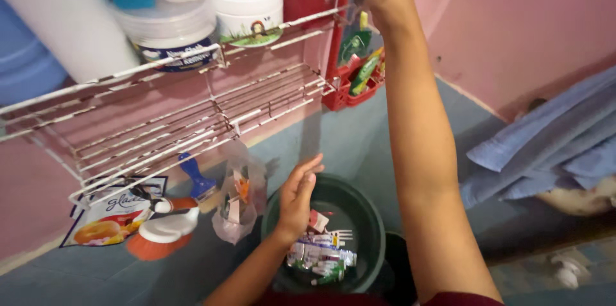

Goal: The person organizes bathroom supplies by picking up various items from a green basin and placing them onto a wall-mounted metal rack. Items handled include tubes, boxes, sachets, a comb, and a hair clip, which are arranged on the rack and in a hanging plastic bag.

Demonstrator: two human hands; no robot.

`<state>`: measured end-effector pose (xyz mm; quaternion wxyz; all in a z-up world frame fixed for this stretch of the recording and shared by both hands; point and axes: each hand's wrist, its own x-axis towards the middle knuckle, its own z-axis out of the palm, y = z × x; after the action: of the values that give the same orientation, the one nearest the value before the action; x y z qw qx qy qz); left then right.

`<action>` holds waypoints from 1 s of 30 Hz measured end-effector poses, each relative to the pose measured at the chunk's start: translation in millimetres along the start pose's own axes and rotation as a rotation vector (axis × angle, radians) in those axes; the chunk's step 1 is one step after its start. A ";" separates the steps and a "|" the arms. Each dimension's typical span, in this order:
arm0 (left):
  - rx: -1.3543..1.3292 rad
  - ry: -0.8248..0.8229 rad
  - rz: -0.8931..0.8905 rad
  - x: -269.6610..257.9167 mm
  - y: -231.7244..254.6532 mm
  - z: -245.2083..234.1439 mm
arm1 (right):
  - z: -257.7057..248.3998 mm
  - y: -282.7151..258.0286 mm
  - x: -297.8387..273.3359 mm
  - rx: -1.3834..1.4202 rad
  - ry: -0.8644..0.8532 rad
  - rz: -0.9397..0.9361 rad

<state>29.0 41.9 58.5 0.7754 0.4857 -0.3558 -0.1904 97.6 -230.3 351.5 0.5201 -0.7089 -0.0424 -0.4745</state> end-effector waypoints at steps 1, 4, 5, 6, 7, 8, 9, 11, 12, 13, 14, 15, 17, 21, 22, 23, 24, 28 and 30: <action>0.022 0.017 -0.036 -2.3 1.8 -2.6 | 3.3 1.2 5.9 0.015 -0.043 0.022; 0.027 0.038 -0.029 -3.1 6.2 -8.1 | 13.6 2.6 6.6 0.183 -0.236 -0.127; 0.018 0.040 -0.008 -3.3 7.2 -9.4 | 14.9 2.0 4.9 0.163 -0.228 -0.118; 0.029 0.043 0.004 -3.8 7.9 -9.9 | 14.4 1.1 1.8 0.141 -0.220 -0.107; 0.039 0.047 0.016 -4.1 8.2 -10.4 | 14.8 0.6 0.2 0.119 -0.211 -0.095; 0.049 0.048 0.026 -4.9 8.4 -11.0 | 15.9 0.7 -0.6 0.112 -0.215 -0.099; 0.054 0.049 0.026 -6.0 8.7 -12.1 | 16.9 1.3 -1.3 0.105 -0.219 -0.102; 0.061 0.045 0.029 -6.8 9.0 -12.9 | 17.0 2.8 -0.8 0.076 -0.211 -0.108; 0.058 0.044 0.026 -7.1 9.4 -13.4 | 17.7 4.4 -0.2 0.057 -0.198 -0.110; 0.055 0.042 0.024 -7.5 9.8 -13.8 | 18.2 6.2 0.6 0.038 -0.186 -0.112; 0.050 0.041 0.020 -8.2 9.7 -13.5 | 18.1 8.2 1.1 0.044 -0.179 -0.114; 0.039 0.038 0.015 -8.6 9.7 -13.7 | 18.1 10.1 1.4 0.051 -0.172 -0.117; 0.017 0.035 0.003 -10.6 9.9 -13.8 | 18.4 13.0 1.6 0.064 -0.175 -0.124; 0.003 0.027 -0.002 -11.7 8.8 -12.8 | 19.1 11.5 -2.6 -0.041 -0.122 -0.133; -0.002 0.026 -0.004 -11.4 8.1 -12.0 | 19.2 8.3 -4.1 -0.102 -0.087 -0.131; -0.008 0.025 -0.007 -11.2 7.2 -11.5 | 17.1 3.9 -7.8 -0.102 -0.067 -0.137; -0.010 0.018 -0.005 -12.5 6.3 -11.7 | 14.1 -0.8 -14.8 -0.102 -0.048 -0.142; -0.021 0.012 -0.030 -21.2 -16.1 -11.9 | -8.9 -9.7 -71.4 0.068 0.082 -0.162; -0.021 0.030 -0.061 -27.0 -39.9 -16.8 | -24.8 -0.2 -126.6 0.119 0.213 -0.001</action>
<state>25.2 51.5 8.5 0.7795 0.4911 -0.3272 -0.2102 12.7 -194.6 261.1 0.5628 -0.6221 -0.0152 -0.5441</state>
